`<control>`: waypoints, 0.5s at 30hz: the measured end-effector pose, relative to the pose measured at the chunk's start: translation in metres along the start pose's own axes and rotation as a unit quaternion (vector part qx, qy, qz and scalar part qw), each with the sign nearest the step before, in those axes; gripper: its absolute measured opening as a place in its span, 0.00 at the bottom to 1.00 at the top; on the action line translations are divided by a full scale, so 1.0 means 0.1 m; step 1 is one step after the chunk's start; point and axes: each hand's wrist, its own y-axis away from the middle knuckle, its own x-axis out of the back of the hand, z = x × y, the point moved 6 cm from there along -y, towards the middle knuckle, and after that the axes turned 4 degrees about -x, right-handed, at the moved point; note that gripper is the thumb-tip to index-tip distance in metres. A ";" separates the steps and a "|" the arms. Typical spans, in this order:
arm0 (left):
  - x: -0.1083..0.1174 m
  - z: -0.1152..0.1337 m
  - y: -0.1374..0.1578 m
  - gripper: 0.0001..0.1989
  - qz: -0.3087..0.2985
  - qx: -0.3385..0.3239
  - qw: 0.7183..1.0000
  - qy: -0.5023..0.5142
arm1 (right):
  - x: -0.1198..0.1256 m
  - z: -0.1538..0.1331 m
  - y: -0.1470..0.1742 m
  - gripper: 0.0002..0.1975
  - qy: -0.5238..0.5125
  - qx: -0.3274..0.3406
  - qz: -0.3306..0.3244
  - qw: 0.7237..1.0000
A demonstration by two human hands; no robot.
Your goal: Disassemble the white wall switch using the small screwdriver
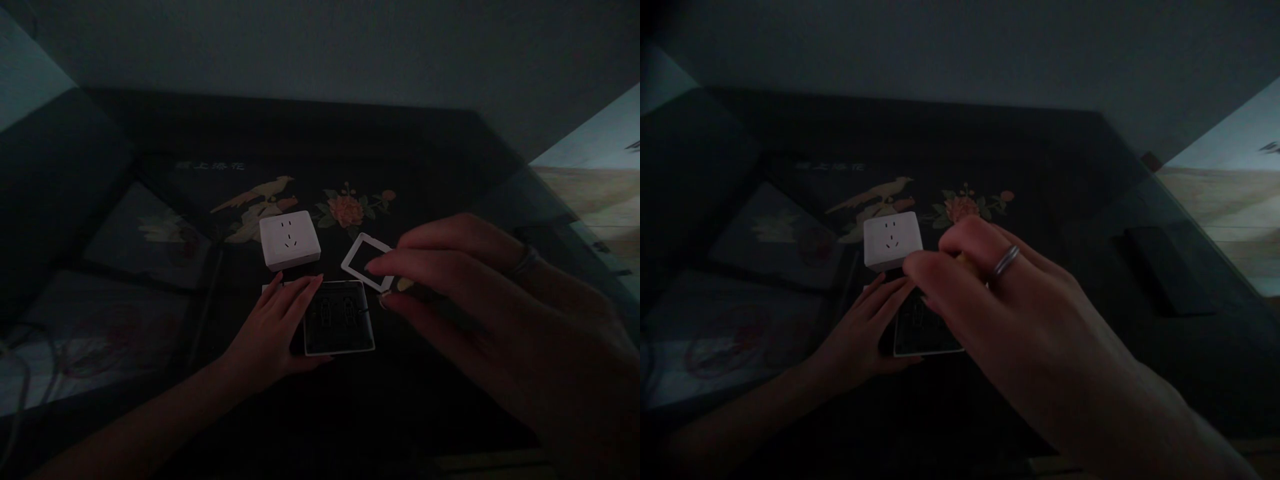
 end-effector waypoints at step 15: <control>-0.02 -0.02 0.01 0.56 0.000 0.010 1.000 0.006 | 0.01 0.01 0.04 0.08 -0.003 -0.018 0.030 0.999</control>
